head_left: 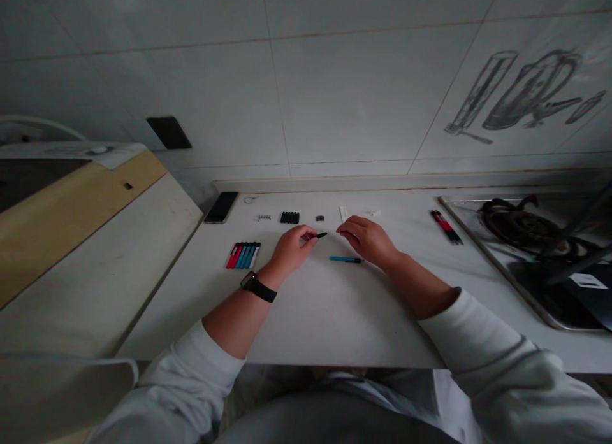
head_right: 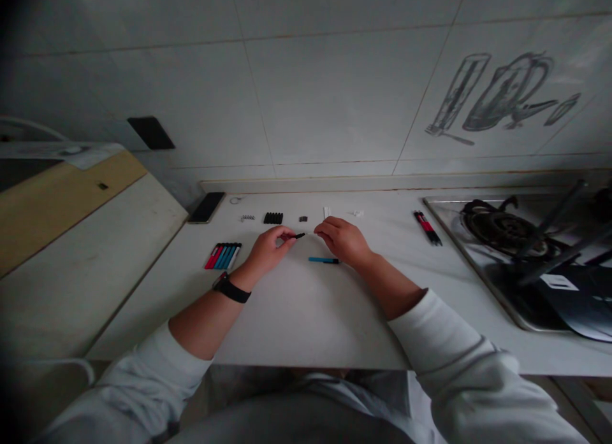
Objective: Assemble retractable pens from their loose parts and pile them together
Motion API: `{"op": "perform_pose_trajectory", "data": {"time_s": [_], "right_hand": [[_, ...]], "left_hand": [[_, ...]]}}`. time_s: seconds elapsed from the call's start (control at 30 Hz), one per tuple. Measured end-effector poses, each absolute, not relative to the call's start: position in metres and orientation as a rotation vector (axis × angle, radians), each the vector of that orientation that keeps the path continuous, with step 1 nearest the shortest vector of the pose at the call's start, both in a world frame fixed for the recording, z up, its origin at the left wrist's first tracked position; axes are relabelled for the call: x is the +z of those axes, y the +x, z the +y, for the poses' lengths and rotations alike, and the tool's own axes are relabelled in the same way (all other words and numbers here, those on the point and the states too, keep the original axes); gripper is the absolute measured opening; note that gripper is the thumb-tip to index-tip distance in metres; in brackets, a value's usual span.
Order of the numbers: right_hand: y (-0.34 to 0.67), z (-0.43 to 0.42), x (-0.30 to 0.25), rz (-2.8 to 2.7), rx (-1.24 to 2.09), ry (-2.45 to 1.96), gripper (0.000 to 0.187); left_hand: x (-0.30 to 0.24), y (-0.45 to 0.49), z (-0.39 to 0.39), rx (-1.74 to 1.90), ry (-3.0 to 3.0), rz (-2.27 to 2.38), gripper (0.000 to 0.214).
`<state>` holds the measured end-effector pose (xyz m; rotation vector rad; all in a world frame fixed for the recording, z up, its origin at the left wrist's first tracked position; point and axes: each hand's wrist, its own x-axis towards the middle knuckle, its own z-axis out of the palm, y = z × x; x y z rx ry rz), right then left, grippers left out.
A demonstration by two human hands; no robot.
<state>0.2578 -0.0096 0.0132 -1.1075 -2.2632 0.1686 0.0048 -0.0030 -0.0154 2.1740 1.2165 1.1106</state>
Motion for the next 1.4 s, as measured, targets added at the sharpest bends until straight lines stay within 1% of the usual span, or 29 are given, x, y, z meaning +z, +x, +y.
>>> {"op": "perform_pose_trajectory", "data": {"time_s": [0.2,0.33,0.6,0.67,0.83,1.0,1.07,1.17,1.23,1.33,1.4], "right_hand": [[0.258,-0.008,0.01,-2.304,0.121,-1.092,0.029],[0.257,-0.006,0.006,-2.322,0.099,-0.994,0.026],[0.247,-0.012,0.0,-2.329,0.147,-0.941,0.021],[0.244,-0.015,0.0,-2.322,0.166,-0.928,0.024],[0.237,-0.025,0.006,-2.289,0.311,-0.796,0.04],[0.237,-0.027,0.012,-2.081,0.487,-0.77,0.05],[0.241,-0.024,0.014,-1.936,0.496,-0.866,0.047],[0.25,-0.016,0.02,-1.866,0.486,-1.084,0.028],[0.256,-0.013,0.023,-2.04,0.525,-1.193,0.021],[0.261,-0.014,0.024,-2.407,0.619,-1.256,0.021],[0.26,-0.015,0.021,-2.57,0.616,-1.261,0.022]], "left_hand": [[-0.017,0.004,-0.003,1.103,2.202,1.2,0.009],[-0.016,0.006,-0.003,1.107,2.262,1.18,0.01],[-0.011,0.009,-0.007,1.09,2.306,1.128,0.009],[-0.011,0.009,-0.008,1.076,2.296,1.127,0.009],[-0.012,0.009,-0.008,1.065,2.273,1.113,0.009],[-0.014,0.007,-0.005,1.126,2.167,1.154,0.009],[-0.014,0.006,-0.002,1.167,2.11,1.181,0.009],[-0.014,0.003,0.002,1.243,2.002,1.223,0.009],[-0.015,0.002,0.004,1.278,1.938,1.256,0.008],[-0.017,0.001,0.006,1.288,1.89,1.297,0.008],[-0.018,0.002,0.007,1.284,1.878,1.308,0.008]]}}
